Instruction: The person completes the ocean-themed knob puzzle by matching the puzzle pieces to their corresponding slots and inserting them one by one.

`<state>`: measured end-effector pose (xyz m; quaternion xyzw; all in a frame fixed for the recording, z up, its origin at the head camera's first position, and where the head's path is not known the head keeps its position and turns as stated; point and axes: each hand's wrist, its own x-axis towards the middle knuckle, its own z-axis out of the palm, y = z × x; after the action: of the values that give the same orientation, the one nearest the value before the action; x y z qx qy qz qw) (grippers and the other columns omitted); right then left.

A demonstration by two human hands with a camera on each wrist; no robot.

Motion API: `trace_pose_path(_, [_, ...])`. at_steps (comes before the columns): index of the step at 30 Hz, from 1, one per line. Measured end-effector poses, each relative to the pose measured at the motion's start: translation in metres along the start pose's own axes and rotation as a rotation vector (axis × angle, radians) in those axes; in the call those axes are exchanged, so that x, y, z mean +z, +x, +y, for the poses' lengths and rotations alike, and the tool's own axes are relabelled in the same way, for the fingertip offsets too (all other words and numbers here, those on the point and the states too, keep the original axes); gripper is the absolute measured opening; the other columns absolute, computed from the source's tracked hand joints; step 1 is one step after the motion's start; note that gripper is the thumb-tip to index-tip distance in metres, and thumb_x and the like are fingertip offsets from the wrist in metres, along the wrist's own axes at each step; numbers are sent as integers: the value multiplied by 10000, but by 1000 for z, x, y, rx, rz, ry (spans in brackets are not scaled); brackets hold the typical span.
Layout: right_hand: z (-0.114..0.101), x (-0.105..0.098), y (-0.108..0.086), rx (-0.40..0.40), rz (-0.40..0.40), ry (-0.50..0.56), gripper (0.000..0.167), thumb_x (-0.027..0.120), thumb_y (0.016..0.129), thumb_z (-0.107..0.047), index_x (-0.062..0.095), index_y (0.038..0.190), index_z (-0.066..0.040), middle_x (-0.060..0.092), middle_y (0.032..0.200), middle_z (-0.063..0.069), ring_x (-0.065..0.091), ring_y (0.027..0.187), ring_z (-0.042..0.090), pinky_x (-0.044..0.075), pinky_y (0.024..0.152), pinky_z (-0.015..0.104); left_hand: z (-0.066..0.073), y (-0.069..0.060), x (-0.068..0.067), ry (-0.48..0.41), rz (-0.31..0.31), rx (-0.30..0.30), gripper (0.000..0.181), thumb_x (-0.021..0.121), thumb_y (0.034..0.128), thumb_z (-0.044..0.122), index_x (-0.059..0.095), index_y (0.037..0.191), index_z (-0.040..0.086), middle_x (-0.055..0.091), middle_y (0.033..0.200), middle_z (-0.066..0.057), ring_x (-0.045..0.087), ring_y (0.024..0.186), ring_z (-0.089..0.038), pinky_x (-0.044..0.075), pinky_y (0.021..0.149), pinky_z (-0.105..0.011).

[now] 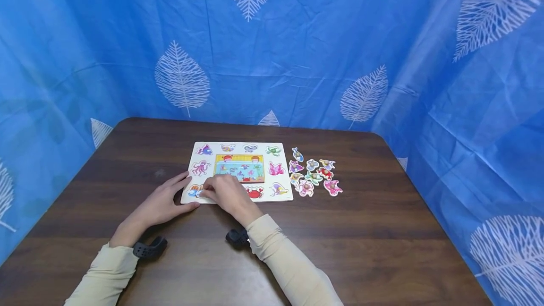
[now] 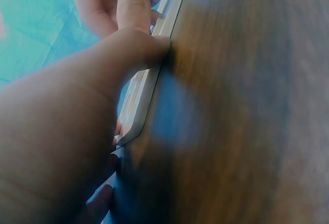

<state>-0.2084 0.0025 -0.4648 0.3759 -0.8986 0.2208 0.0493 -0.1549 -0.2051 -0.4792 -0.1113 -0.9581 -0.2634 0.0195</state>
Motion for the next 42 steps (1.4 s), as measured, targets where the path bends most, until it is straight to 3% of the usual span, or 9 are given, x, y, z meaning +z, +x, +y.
trace_pose_path(18, [-10,10,13,-54,37,-68,163,760,952,-331,811,975,-178,767,873,-96,688,807,14,544,750,166,-1,1,1,9,16,22,862,792,889,470,479,1504,-47,399,1598,-262,411,1441,-484,405,1101,-680])
trace_pose_path(42, [-15,15,17,-9,44,-11,157,761,955,-305,799,941,-153,749,841,-77,631,725,-6,498,675,118,-2,1,-4,22,5,14,863,800,880,464,484,1501,-44,399,1598,-264,406,1443,-489,399,1106,-684])
